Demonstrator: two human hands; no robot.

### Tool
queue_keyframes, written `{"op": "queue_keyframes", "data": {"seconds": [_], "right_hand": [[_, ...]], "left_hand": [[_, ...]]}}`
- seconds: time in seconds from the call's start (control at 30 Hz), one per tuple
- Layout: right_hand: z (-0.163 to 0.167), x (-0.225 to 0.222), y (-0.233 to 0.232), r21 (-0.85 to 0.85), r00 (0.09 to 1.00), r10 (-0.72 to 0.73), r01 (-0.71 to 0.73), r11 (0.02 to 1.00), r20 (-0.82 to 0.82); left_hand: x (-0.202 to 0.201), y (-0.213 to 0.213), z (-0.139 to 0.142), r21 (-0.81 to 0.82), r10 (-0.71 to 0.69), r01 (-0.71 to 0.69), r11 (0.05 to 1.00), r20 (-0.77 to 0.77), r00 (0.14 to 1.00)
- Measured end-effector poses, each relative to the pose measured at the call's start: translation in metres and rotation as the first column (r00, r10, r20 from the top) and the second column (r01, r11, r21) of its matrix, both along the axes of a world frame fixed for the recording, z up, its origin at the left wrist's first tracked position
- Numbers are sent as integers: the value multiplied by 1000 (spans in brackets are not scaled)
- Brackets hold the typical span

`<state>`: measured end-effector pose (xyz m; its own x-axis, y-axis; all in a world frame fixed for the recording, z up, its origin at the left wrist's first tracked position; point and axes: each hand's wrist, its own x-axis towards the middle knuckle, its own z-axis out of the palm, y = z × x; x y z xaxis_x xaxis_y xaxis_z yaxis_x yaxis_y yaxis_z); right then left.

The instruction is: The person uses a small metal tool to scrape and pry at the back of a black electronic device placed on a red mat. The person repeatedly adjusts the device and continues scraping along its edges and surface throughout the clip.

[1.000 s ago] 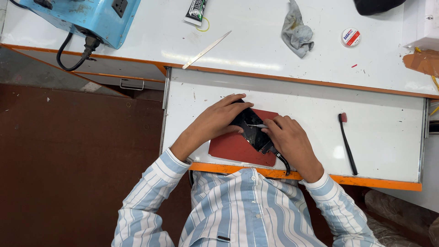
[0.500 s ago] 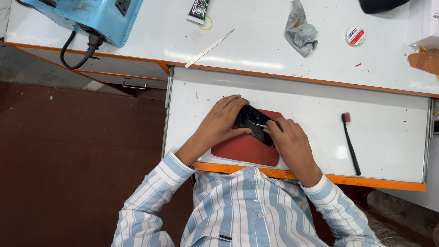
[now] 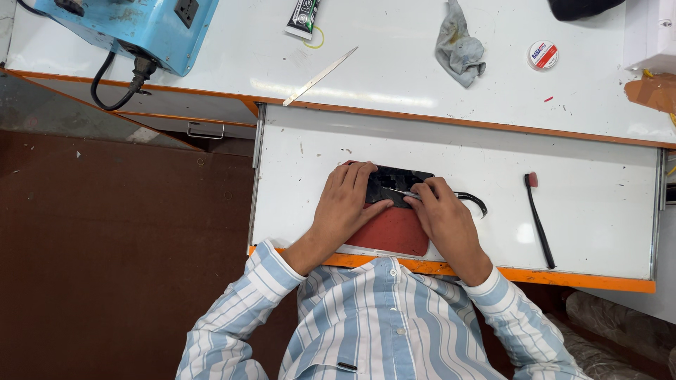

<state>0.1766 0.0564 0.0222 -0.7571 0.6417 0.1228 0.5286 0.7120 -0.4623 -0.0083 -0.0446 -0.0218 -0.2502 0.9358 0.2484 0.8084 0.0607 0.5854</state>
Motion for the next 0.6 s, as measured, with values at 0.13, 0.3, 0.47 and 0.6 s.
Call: {"op": "queue_keyframes", "data": {"seconds": [0.13, 0.3, 0.47, 0.6], "right_hand": [[-2, -5, 1, 235, 999, 36, -42, 971, 30], [2, -5, 5, 215, 994, 101, -88, 973, -48], [5, 1, 12, -10, 997, 60, -60, 998, 38], [-2, -3, 11, 249, 989, 80, -109, 962, 124]], "left_hand": [[-1, 1, 2, 17, -7, 7, 1000, -24, 1000], [-2, 2, 8, 2, -12, 12, 1000, -11, 1000], [-17, 0, 16, -42, -109, 110, 993, 34, 993], [-32, -1, 19, -39, -164, 168, 985, 99, 982]]}}
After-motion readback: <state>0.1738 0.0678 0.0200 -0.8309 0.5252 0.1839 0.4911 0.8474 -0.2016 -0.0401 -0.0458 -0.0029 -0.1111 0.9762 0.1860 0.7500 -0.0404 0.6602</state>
